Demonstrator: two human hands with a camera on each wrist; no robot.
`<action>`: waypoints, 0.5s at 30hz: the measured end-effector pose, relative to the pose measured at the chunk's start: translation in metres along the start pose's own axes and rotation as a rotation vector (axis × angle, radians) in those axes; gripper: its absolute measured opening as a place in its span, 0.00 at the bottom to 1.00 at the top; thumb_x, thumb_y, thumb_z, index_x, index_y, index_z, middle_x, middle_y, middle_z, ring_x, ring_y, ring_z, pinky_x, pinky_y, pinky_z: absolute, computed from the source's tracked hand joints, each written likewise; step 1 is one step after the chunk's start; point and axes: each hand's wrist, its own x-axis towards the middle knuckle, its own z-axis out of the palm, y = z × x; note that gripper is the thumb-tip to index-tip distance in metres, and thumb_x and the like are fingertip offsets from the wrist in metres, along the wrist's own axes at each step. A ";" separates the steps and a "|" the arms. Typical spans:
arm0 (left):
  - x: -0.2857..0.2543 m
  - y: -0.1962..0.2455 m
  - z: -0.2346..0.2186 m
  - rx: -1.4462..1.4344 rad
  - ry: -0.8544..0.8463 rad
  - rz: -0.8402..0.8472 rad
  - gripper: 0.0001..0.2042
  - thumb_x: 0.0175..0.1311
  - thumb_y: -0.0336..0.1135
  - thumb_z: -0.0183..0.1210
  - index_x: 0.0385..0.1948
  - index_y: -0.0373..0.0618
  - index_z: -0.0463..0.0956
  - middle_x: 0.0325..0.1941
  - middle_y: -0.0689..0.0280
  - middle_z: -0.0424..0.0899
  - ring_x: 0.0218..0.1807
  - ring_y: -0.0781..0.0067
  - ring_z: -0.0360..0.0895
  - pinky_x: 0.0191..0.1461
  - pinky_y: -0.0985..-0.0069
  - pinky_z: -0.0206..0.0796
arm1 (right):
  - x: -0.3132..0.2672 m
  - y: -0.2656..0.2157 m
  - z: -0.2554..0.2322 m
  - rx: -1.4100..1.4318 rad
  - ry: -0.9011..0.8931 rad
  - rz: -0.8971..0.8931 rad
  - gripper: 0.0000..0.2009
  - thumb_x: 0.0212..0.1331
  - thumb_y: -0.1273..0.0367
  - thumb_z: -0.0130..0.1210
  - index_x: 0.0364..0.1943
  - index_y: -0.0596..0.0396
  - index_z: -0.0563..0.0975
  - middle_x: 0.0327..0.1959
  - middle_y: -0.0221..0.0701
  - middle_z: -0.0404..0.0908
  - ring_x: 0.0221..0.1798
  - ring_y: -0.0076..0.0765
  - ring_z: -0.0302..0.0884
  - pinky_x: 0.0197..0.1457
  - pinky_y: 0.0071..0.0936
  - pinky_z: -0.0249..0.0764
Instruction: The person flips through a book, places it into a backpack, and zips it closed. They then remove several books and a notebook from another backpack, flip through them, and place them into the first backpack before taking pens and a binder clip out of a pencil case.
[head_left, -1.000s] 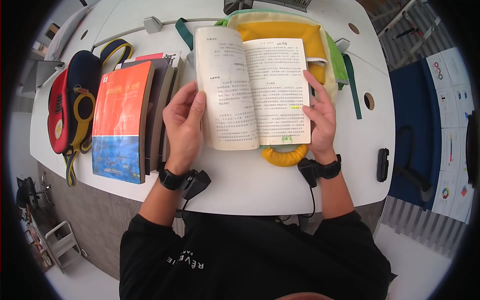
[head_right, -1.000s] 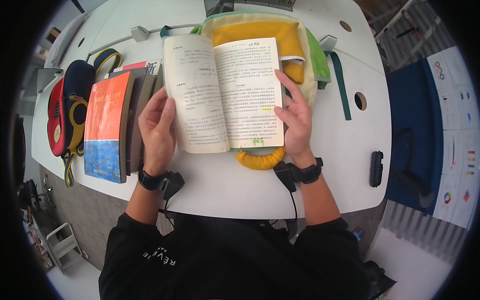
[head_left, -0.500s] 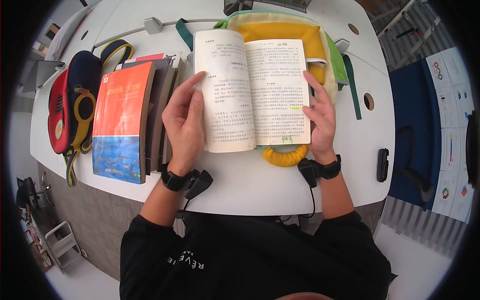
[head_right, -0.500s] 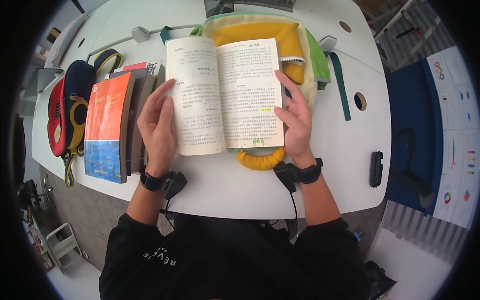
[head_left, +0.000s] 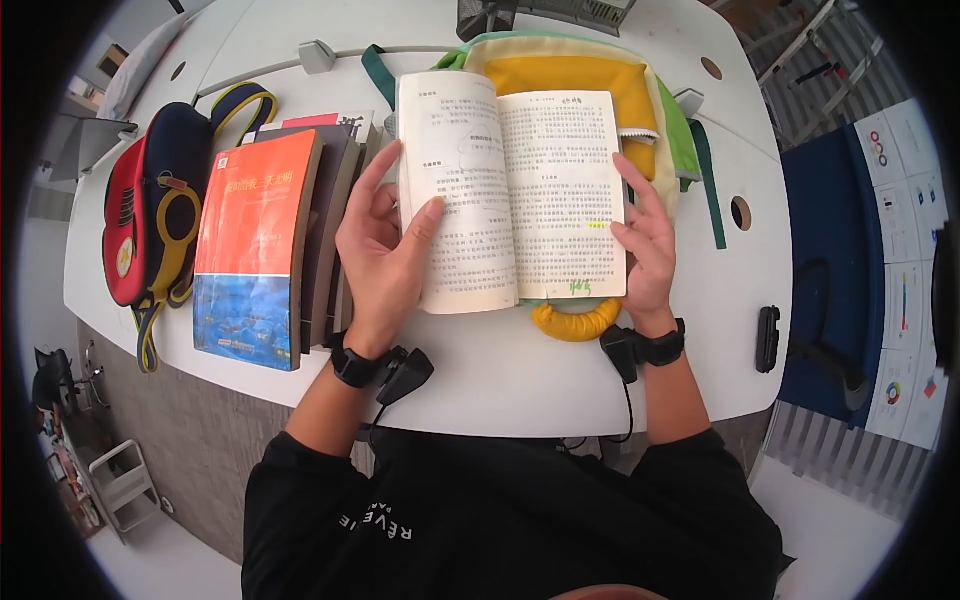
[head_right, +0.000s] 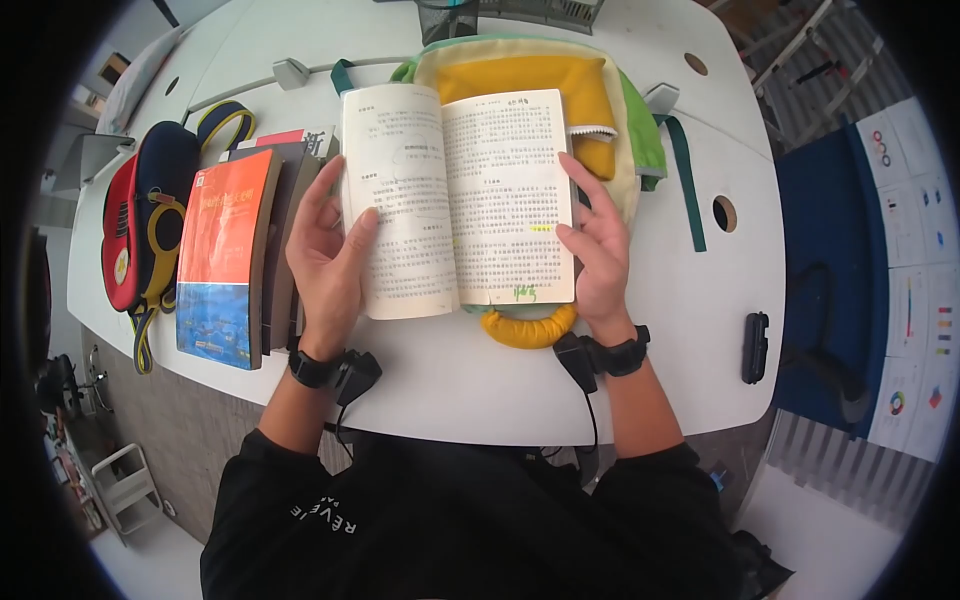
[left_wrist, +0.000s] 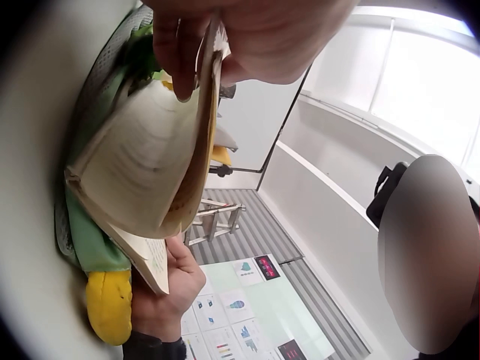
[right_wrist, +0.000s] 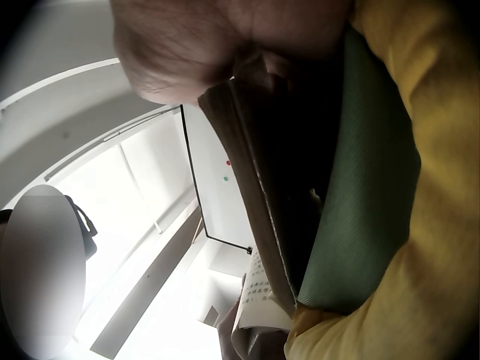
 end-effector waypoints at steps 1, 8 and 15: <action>0.000 0.001 0.000 -0.013 -0.008 -0.004 0.29 0.66 0.25 0.63 0.67 0.31 0.61 0.47 0.54 0.85 0.49 0.71 0.83 0.52 0.78 0.75 | 0.000 0.000 0.000 -0.001 -0.004 0.000 0.33 0.58 0.79 0.42 0.73 0.65 0.56 0.63 0.53 0.74 0.65 0.40 0.74 0.69 0.31 0.68; 0.001 -0.004 0.001 -0.168 0.015 -0.127 0.26 0.66 0.27 0.64 0.63 0.30 0.65 0.48 0.54 0.84 0.51 0.70 0.82 0.55 0.76 0.75 | 0.000 -0.001 0.000 0.002 -0.002 -0.002 0.33 0.57 0.79 0.42 0.73 0.66 0.56 0.63 0.54 0.74 0.64 0.40 0.75 0.68 0.31 0.69; -0.002 -0.004 -0.014 -0.259 -0.094 -0.294 0.09 0.71 0.32 0.60 0.40 0.34 0.79 0.41 0.65 0.85 0.44 0.82 0.78 0.50 0.82 0.68 | 0.000 0.000 -0.002 0.005 -0.003 -0.001 0.33 0.57 0.79 0.42 0.73 0.65 0.56 0.62 0.53 0.75 0.63 0.39 0.76 0.68 0.31 0.70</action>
